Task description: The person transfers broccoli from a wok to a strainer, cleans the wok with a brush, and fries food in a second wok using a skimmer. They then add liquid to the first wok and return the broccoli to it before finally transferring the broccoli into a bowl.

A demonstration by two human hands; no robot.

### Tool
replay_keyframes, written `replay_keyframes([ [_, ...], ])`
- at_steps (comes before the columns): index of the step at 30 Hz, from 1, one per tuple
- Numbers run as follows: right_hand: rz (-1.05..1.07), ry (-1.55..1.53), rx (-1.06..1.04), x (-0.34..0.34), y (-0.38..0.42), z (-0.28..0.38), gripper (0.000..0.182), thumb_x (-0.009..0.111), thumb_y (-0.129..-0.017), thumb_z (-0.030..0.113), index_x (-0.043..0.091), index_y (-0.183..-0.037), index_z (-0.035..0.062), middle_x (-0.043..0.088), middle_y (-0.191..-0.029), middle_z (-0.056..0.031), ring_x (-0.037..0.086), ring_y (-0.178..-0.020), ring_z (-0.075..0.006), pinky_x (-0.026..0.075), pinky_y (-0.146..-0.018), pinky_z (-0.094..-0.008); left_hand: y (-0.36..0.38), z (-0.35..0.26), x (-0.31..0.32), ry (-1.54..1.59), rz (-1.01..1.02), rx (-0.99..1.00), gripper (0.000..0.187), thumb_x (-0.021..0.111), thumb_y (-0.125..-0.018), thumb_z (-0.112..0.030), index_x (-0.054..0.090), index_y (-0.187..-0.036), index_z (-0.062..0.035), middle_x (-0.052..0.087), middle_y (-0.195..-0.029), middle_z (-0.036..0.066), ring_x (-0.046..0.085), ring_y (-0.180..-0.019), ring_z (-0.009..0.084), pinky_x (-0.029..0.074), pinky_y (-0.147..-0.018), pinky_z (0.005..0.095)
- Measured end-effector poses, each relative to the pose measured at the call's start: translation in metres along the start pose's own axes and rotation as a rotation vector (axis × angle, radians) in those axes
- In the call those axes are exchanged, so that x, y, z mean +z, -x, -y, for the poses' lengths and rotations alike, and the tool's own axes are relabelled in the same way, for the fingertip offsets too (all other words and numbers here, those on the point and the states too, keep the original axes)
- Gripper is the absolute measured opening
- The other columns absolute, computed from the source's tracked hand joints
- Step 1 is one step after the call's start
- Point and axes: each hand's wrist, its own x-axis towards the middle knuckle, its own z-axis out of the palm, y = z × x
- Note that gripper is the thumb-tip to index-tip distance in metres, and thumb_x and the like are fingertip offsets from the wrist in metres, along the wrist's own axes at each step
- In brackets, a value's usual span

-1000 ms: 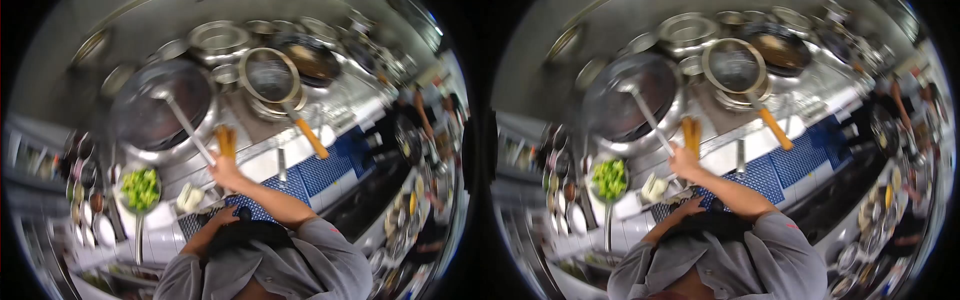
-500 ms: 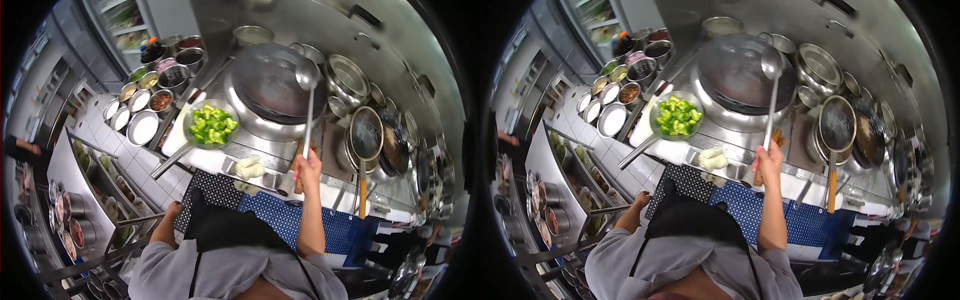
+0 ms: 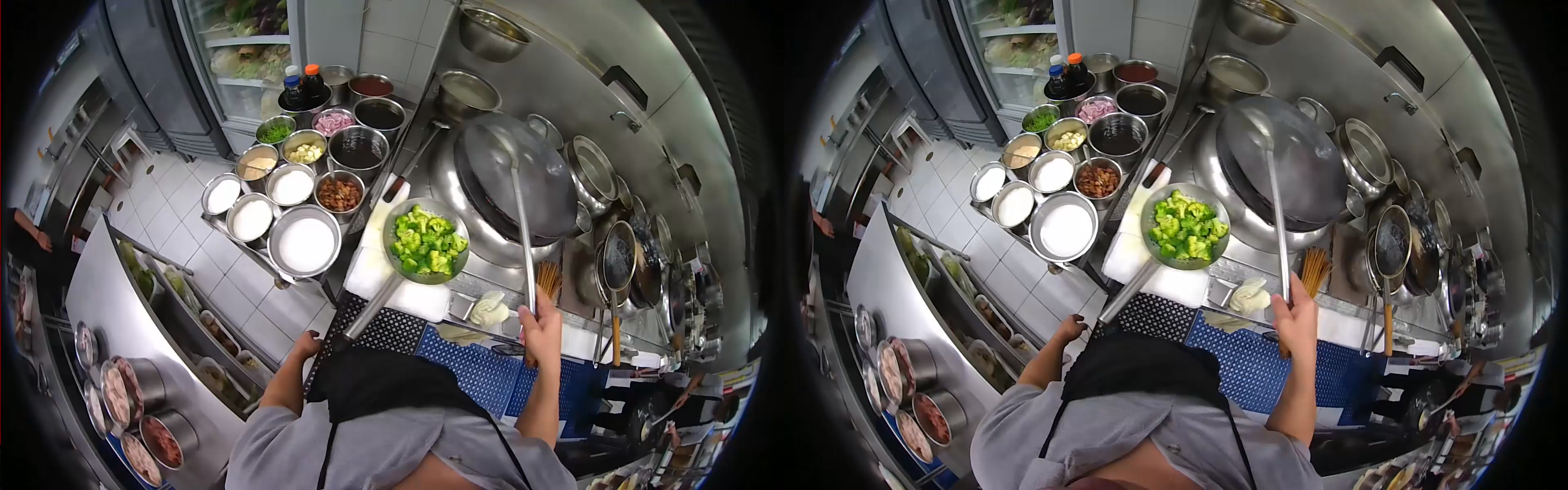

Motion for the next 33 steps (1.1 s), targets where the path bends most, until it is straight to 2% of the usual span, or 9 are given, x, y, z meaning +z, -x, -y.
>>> replay_keyframes([
  [3, 0.075, 0.219, -0.186, 0.042, -0.025, 0.023, 0.051, 0.063, -0.083, 0.006, 0.052, -0.132, -0.0029, 0.062, -0.07, -0.0129, 0.056, -0.055, -0.0154, 0.047, -0.055, -0.0341, -0.009, 0.022, -0.032, -0.045, 0.012, -0.031, 0.042, 0.067, -0.077, -0.027, 0.069, -0.111, -0.0018, 0.067, -0.11, 0.025, 0.063, -0.109, 0.0364, 0.048, -0.097, 0.041],
  [5, 0.125, 0.189, -0.319, 0.081, -0.047, 0.052, 0.054, 0.061, -0.084, 0.005, 0.051, -0.137, 0.0016, 0.057, -0.066, -0.0042, 0.052, -0.046, -0.011, 0.044, -0.046, -0.0292, -0.009, 0.025, -0.052, -0.034, 0.015, -0.048, 0.041, 0.067, -0.077, -0.028, 0.07, -0.109, -0.0017, 0.067, -0.11, 0.025, 0.063, -0.108, 0.0369, 0.048, -0.096, 0.0414],
  [7, 0.167, 0.281, -0.373, 0.117, -0.08, 0.081, 0.052, 0.061, -0.084, 0.007, 0.053, -0.135, 0.0038, 0.056, -0.063, -0.0052, 0.054, -0.046, -0.0119, 0.044, -0.045, -0.0295, -0.005, 0.023, -0.065, 0.001, -0.062, -0.047, 0.038, 0.067, -0.076, -0.026, 0.071, -0.104, -0.0012, 0.068, -0.105, 0.025, 0.064, -0.104, 0.037, 0.049, -0.094, 0.0422],
  [15, 0.339, -0.071, -0.307, 0.248, -0.228, 0.191, 0.011, 0.061, -0.082, 0.008, 0.058, -0.086, -0.0014, 0.057, -0.059, -0.0063, 0.055, -0.042, -0.0142, 0.045, -0.039, -0.0321, 0.047, -0.021, -0.079, 0.392, -0.471, -0.051, 0.025, 0.065, -0.079, -0.023, 0.072, -0.087, 0.0004, 0.07, -0.075, 0.018, 0.069, -0.075, 0.0271, 0.052, -0.071, 0.0378],
  [19, 0.291, 0.059, -0.291, 0.287, -0.281, 0.233, 0.011, 0.063, -0.082, 0.008, 0.06, -0.08, -0.0028, 0.06, -0.061, -0.0077, 0.06, -0.046, -0.0156, 0.049, -0.041, -0.0332, 0.092, -0.117, -0.126, 0.568, -0.841, 0.267, 0.012, 0.061, -0.085, -0.008, 0.067, -0.085, 0.0018, 0.066, -0.074, 0.015, 0.064, -0.07, 0.023, 0.05, -0.067, 0.0343],
  [22, 0.283, 0.124, -0.286, 0.313, -0.323, 0.245, 0.012, 0.064, -0.081, 0.009, 0.061, -0.08, -0.0031, 0.063, -0.064, -0.0086, 0.062, -0.049, -0.0166, 0.051, -0.044, -0.0332, 0.11, -0.191, -0.181, 0.369, -1.026, 0.611, 0.007, 0.062, -0.083, 0.001, 0.066, -0.088, 0.0009, 0.066, -0.08, 0.014, 0.063, -0.074, 0.0247, 0.049, -0.07, 0.0338],
  [28, 0.251, 0.149, -0.261, 0.338, -0.352, 0.265, 0.014, 0.056, -0.076, 0.006, 0.066, -0.074, -0.0038, 0.066, -0.061, -0.0147, 0.066, -0.051, -0.0227, 0.053, -0.052, -0.0357, 0.129, -0.304, -0.25, 0.162, -1.037, 0.979, 0.023, 0.067, -0.072, 0.004, 0.064, -0.093, -0.0034, 0.067, -0.086, 0.012, 0.063, -0.075, 0.0284, 0.05, -0.067, 0.0357],
  [30, 0.295, 0.173, -0.214, 0.36, -0.381, 0.256, 0.031, 0.062, -0.078, 0.013, 0.067, -0.102, -0.0057, 0.065, -0.11, -0.029, 0.063, -0.111, -0.0382, 0.049, -0.094, -0.0437, 0.14, -0.326, -0.253, 0.145, -1.017, 1.057, 0.021, 0.065, -0.072, 0.006, 0.064, -0.091, -0.0019, 0.067, -0.085, 0.014, 0.063, -0.074, 0.0267, 0.049, -0.067, 0.0337],
  [33, 0.323, 0.146, -0.185, 0.371, -0.39, 0.254, 0.036, 0.063, -0.078, 0.014, 0.065, -0.106, -0.0082, 0.065, -0.11, -0.0301, 0.064, -0.108, -0.0383, 0.05, -0.094, -0.0425, 0.145, -0.339, -0.247, 0.153, -0.972, 1.088, 0.022, 0.065, -0.071, 0.006, 0.064, -0.091, -0.0024, 0.067, -0.084, 0.014, 0.062, -0.071, 0.0268, 0.048, -0.064, 0.0339],
])
